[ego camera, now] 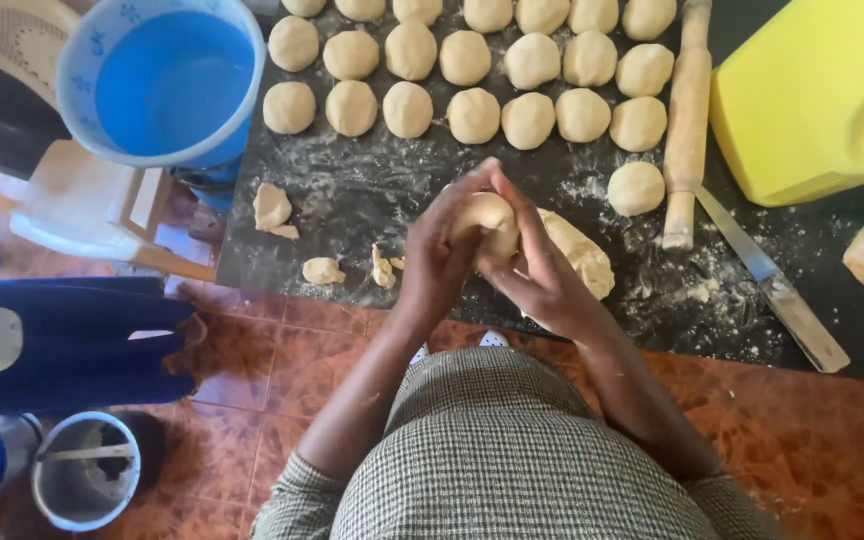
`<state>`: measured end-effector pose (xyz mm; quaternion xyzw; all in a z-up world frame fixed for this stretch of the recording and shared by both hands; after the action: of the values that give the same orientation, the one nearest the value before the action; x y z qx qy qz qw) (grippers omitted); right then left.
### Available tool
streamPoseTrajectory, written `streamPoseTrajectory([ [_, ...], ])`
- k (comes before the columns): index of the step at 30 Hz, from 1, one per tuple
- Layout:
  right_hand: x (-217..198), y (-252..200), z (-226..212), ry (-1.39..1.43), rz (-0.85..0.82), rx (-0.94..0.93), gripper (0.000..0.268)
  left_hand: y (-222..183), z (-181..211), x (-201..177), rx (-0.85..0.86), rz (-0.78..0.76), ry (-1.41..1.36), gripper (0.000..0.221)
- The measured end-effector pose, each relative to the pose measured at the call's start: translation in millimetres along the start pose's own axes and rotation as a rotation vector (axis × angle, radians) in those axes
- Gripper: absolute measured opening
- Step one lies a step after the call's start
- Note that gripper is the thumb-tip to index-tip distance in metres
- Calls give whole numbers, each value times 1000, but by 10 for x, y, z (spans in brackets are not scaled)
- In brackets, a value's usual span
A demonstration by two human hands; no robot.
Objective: The person is portioning a large mass of dough using a knife and rolling the individual pieces into uniform balls on a floured surface.
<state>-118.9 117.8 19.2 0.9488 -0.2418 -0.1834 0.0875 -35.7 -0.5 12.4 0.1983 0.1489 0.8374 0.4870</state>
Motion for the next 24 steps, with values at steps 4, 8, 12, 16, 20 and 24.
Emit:
streamPoseTrajectory([
  [4, -32, 59, 142, 173, 89, 35, 66, -92, -340, 34, 88, 73, 94, 34],
  [8, -71, 167, 237, -401, 344, -151, 45, -54, -44, 159, -50, -43, -188, 51],
  [12, -50, 81, -20, -397, 96, -110, 79, -7, 0, 65, -262, 149, -254, 66],
  [16, -112, 80, 194, 349, -182, 104, 88, -27, -443, -181, -352, 300, -549, 43],
  [20, -166, 148, 356, 218, 23, 135, 71, -142, -239, -22, -289, 122, -593, 55],
  [24, -77, 114, 371, 13, 179, 199, 55, -81, -70, 8, -190, -189, 313, 71],
])
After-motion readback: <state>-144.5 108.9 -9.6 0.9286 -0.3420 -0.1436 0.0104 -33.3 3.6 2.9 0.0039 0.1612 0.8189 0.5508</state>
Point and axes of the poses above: each hand's wrist, its own y-axis towards the middle knuckle, its own x-axis out of the palm, z = x × y, the point moved 1 cm from there along y, towards the middle knuckle, and after that the axes turned 13 degrees about -y, right-handed, at the moved point
